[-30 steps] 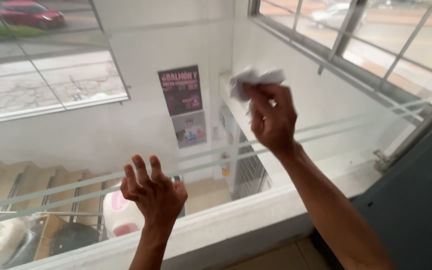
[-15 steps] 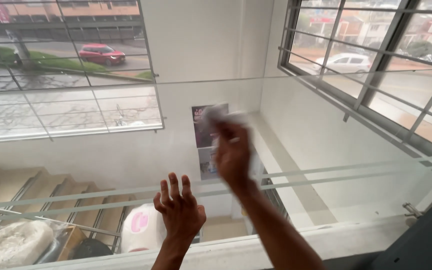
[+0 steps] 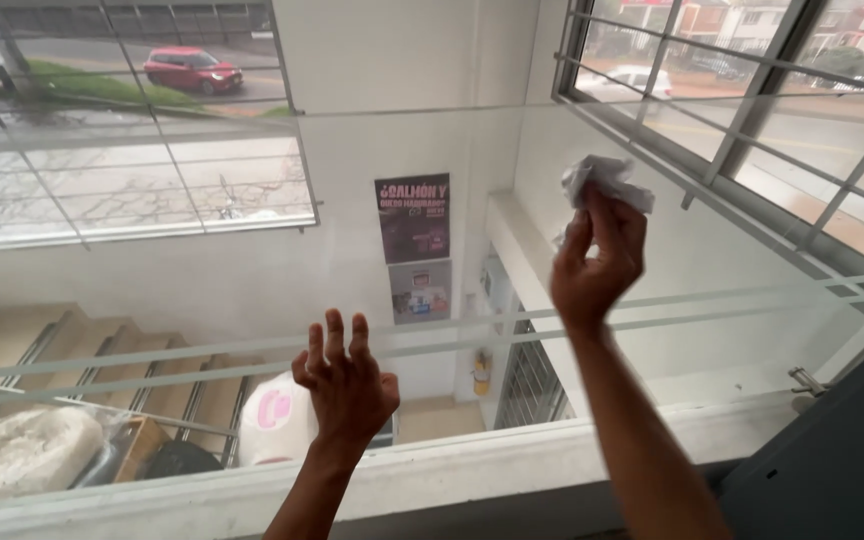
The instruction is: Cleaning a glass railing using a spray bottle and paper towels
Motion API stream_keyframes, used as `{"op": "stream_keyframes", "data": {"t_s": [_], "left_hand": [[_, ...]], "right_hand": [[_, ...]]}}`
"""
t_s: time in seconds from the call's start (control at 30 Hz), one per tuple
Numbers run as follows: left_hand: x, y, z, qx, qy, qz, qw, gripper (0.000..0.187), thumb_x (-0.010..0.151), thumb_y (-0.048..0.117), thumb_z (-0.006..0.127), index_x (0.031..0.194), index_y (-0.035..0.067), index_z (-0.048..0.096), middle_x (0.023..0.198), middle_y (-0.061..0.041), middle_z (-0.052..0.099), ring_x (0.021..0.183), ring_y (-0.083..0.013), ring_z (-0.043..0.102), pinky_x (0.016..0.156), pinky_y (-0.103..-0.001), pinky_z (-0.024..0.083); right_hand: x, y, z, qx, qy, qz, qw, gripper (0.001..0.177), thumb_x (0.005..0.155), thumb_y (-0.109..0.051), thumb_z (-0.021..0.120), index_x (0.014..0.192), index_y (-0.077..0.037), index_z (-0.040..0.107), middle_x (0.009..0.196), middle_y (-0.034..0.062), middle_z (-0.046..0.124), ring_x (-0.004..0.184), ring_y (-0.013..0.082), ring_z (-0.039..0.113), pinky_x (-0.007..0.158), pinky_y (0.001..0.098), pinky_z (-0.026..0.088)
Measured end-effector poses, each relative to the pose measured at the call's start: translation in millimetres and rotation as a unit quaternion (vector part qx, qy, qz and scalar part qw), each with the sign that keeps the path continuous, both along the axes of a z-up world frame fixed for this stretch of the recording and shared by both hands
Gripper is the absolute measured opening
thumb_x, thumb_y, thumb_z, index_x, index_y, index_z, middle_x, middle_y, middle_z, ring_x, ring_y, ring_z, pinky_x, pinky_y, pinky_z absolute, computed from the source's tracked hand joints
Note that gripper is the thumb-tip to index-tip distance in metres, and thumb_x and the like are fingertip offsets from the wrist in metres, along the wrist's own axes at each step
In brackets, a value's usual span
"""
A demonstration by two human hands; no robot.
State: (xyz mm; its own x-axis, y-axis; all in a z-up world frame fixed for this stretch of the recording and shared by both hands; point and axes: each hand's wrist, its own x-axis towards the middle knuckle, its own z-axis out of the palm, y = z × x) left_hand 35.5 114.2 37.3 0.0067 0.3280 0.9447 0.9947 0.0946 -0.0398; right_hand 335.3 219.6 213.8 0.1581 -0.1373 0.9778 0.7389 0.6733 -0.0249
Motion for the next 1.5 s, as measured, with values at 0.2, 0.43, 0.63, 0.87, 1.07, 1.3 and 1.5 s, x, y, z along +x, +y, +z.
{"op": "stream_keyframes", "data": {"t_s": [0.2,0.43,0.63,0.87,1.07,1.3,1.5], "left_hand": [[-13,-7,-1,-0.010,-0.017,-0.074,0.997,0.131,0.042,0.028,0.078,0.170,0.011,0.053,0.177,-0.018,0.039,0.158,-0.0423,0.033,0.120,-0.060,0.028],[-45,1,-56,0.044,-0.193,-0.130,0.972,0.109,0.048,0.008,0.071,0.154,0.011,0.043,0.154,-0.014,0.045,0.142,-0.0402,0.042,0.124,-0.054,0.023],[-45,-15,-66,0.003,-0.197,-0.139,0.970,0.102,0.051,0.006,0.069,0.147,0.014,0.037,0.153,-0.012,0.038,0.135,-0.0406,0.037,0.116,-0.058,0.024],[-32,-44,-59,0.033,-0.189,-0.170,0.967,0.098,0.054,0.001,0.068,0.146,0.012,0.039,0.154,-0.016,0.040,0.137,-0.0434,0.039,0.125,-0.058,0.025],[-29,-77,-24,0.059,-0.207,-0.241,0.946,0.081,0.067,-0.011,0.047,0.145,0.003,0.033,0.153,-0.022,0.032,0.145,-0.0439,0.041,0.130,-0.057,0.043],[-19,-71,-26,0.034,-0.201,-0.251,0.946,0.079,0.068,-0.016,0.039,0.145,0.000,0.038,0.156,-0.022,0.032,0.146,-0.0400,0.039,0.128,-0.056,0.044],[42,-40,-20,-0.111,-0.098,-0.209,0.967,0.107,0.074,-0.015,0.060,0.176,0.013,0.046,0.195,-0.020,0.029,0.175,-0.0393,0.027,0.134,-0.057,0.035]], "right_hand": [[-174,-38,-23,-0.077,0.110,0.445,0.885,0.031,0.116,-0.009,0.061,0.141,-0.007,0.080,0.134,0.0131,0.080,0.129,0.0323,0.075,0.118,0.0466,0.053],[-251,-57,-84,-0.083,-0.229,0.131,0.961,0.035,0.109,-0.006,0.068,0.134,-0.025,0.084,0.124,-0.0037,0.071,0.108,0.0177,0.070,0.103,0.0343,0.061],[-46,16,-148,-0.247,-0.008,0.533,0.809,0.033,0.119,0.003,0.055,0.150,0.001,0.064,0.149,0.0239,0.076,0.147,0.0405,0.073,0.125,0.0465,0.061],[-29,19,-135,-0.042,0.135,-0.004,0.990,0.031,0.116,-0.003,0.074,0.144,-0.003,0.086,0.129,0.0185,0.065,0.117,0.0366,0.071,0.104,0.0462,0.058],[-240,-65,-137,-0.203,0.065,0.602,0.770,0.039,0.127,-0.008,0.039,0.159,-0.003,0.062,0.163,0.0204,0.068,0.154,0.0354,0.067,0.134,0.0477,0.054],[-208,-63,-150,-0.098,-0.362,0.244,0.894,0.037,0.117,-0.004,0.080,0.153,0.003,0.072,0.146,0.0137,0.072,0.126,0.0342,0.071,0.112,0.0479,0.069],[-40,-46,-143,-0.204,-0.162,0.410,0.874,0.059,0.103,0.025,0.061,0.154,-0.002,0.068,0.152,0.0225,0.072,0.133,0.0434,0.073,0.121,0.0538,0.064]]}}
